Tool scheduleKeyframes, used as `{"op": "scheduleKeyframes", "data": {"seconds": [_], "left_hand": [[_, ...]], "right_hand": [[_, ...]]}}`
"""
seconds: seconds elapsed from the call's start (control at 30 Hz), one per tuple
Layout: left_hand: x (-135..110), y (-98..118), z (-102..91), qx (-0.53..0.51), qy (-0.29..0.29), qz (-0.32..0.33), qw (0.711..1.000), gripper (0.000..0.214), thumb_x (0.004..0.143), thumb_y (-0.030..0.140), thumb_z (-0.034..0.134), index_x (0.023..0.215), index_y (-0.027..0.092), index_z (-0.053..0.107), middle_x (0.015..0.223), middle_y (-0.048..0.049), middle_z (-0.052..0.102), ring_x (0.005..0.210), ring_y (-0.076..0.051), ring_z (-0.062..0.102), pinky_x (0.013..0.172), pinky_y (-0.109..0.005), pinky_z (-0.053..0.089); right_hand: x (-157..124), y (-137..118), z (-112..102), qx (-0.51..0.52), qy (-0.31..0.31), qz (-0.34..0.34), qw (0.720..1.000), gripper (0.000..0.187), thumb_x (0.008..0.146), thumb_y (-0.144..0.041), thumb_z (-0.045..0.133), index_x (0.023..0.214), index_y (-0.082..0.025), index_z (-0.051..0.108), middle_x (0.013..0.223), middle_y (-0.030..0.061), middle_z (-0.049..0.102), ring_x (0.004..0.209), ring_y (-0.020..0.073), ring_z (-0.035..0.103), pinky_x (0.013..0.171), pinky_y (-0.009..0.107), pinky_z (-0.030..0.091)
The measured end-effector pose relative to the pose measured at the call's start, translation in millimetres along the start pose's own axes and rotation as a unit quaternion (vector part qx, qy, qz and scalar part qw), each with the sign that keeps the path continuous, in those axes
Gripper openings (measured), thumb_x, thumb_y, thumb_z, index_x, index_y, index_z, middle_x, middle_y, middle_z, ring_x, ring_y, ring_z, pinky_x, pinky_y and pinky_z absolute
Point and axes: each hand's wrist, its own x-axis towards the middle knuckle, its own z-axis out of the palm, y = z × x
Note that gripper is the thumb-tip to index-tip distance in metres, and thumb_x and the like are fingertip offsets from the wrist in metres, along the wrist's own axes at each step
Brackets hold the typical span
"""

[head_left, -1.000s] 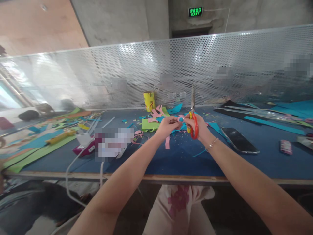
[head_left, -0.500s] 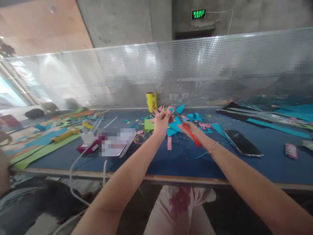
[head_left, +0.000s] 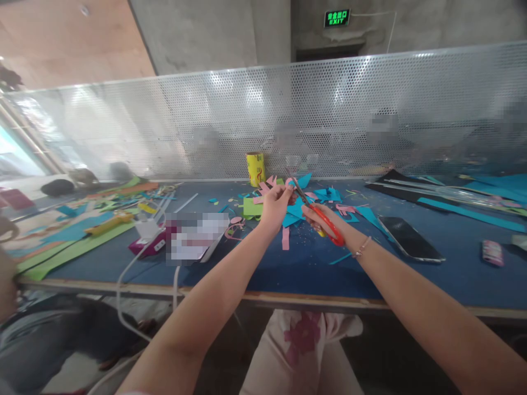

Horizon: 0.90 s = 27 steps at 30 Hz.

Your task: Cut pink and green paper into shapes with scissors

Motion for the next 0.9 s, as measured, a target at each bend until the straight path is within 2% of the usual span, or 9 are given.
{"op": "scheduleKeyframes", "data": {"seconds": [0.3,0.47,0.6,0.9], "left_hand": [[3,1,-1.0,-0.014,-0.014,-0.016,1.0,0.025,0.073,0.033,0.056,0.057,0.017,0.046,0.05,0.0038,0.045,0.044,-0.005,0.04,0.047,-0.021,0.035],[3,3,-0.9,-0.031,-0.027,-0.04,0.998,0.024,0.072,0.029,0.057,0.056,0.016,0.045,0.049,0.0039,0.045,0.044,-0.005,0.04,0.046,-0.02,0.034],[3,2,-1.4,-0.025,-0.022,-0.034,0.999,0.023,0.071,0.031,0.058,0.058,0.016,0.047,0.049,0.0039,0.046,0.044,-0.005,0.041,0.046,-0.02,0.033],[2,4,-1.7,-0.003,-0.021,-0.009,1.0,0.025,0.071,0.033,0.058,0.057,0.016,0.047,0.048,0.004,0.046,0.044,-0.004,0.04,0.046,-0.019,0.033]], "right_hand": [[0,7,-4,0.126,-0.096,-0.001,0.987,0.043,0.069,-0.059,0.05,0.064,-0.018,0.044,0.047,-0.0067,0.037,0.037,0.0038,0.029,0.037,0.02,0.023],[2,9,-6,0.141,-0.106,0.019,0.984,0.043,0.068,-0.06,0.051,0.064,-0.017,0.045,0.048,-0.006,0.039,0.037,0.0037,0.029,0.037,0.019,0.023],[2,10,-7,0.136,-0.109,0.021,0.985,0.044,0.068,-0.061,0.05,0.063,-0.018,0.044,0.048,-0.0057,0.038,0.037,0.0039,0.029,0.036,0.019,0.022],[-5,-5,-3,0.094,-0.075,0.014,0.993,0.048,0.061,-0.063,0.055,0.061,-0.018,0.04,0.045,-0.0074,0.033,0.036,0.0029,0.026,0.036,0.019,0.02]]}}
